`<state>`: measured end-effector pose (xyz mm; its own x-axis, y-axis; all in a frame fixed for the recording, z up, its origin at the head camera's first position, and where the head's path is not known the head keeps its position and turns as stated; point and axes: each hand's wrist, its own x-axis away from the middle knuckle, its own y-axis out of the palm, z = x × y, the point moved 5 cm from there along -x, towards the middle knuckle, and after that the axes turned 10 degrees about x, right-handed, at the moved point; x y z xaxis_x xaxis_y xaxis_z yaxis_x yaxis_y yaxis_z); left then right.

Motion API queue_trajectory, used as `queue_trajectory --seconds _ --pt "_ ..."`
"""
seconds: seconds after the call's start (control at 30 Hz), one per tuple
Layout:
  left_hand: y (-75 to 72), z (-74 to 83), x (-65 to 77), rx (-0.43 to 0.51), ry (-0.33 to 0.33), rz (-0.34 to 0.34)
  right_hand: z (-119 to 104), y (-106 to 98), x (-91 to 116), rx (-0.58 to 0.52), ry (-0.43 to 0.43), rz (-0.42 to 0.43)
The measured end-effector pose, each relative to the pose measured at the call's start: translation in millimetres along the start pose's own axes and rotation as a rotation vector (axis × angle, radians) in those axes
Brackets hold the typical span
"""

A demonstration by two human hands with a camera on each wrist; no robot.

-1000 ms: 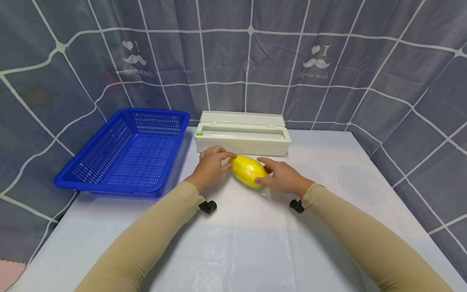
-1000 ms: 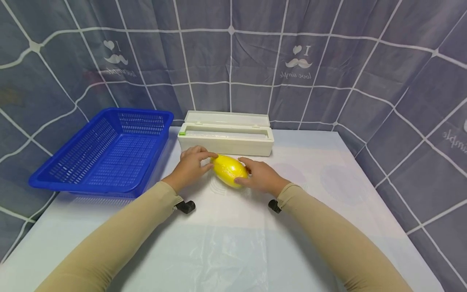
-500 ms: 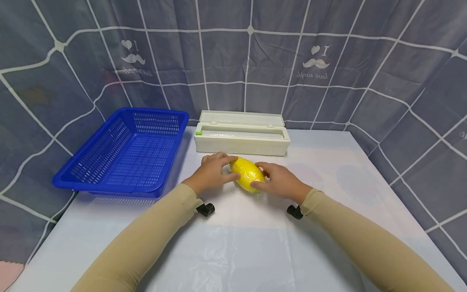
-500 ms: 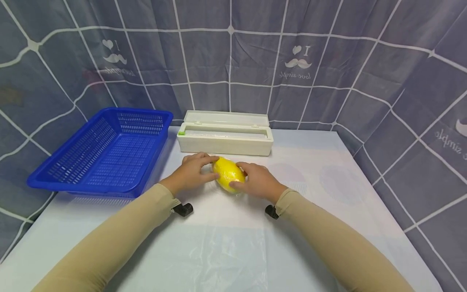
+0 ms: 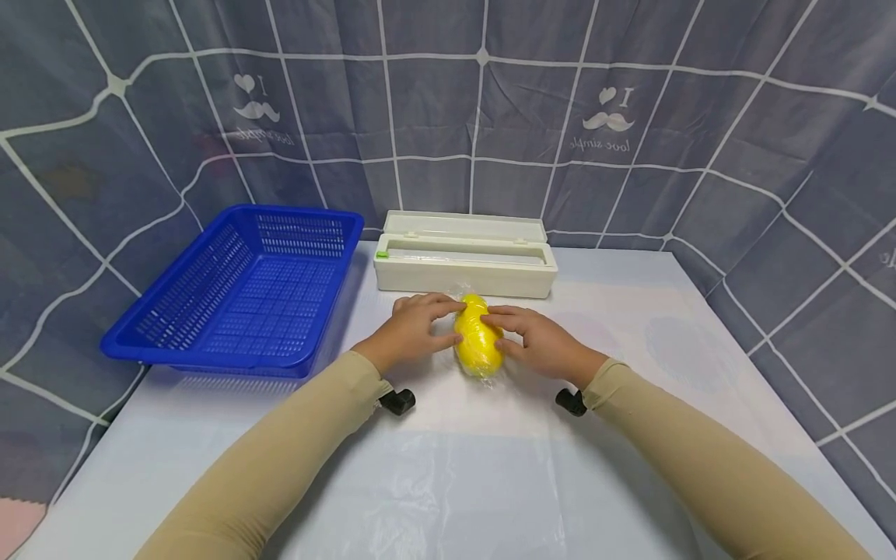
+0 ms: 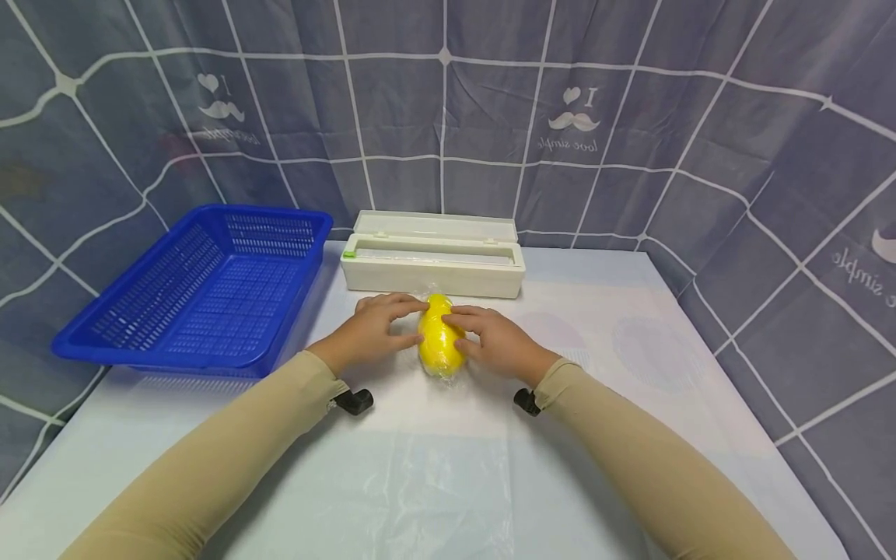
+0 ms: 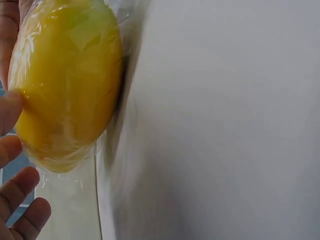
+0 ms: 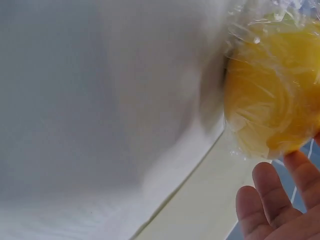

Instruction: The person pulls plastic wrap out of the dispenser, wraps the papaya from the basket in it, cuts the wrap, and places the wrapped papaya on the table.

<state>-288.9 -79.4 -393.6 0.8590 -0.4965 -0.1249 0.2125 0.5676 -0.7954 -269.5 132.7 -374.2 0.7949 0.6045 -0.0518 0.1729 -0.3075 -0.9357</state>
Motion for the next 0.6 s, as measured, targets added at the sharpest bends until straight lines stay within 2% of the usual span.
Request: queue_trajectory --seconds 0.17,0.43,0.6 --pt "0.7 8.2 5.5 -0.098 0.068 0.019 -3.3 0.0 2.4 -0.005 -0.016 0.003" --pt "4.3 29.0 29.5 -0.247 0.252 0.012 4.9 2.5 3.5 -0.058 0.034 0.002" --pt "8.4 38.8 40.3 -0.296 0.354 -0.006 6.2 1.1 3.8 -0.074 0.063 0.021"
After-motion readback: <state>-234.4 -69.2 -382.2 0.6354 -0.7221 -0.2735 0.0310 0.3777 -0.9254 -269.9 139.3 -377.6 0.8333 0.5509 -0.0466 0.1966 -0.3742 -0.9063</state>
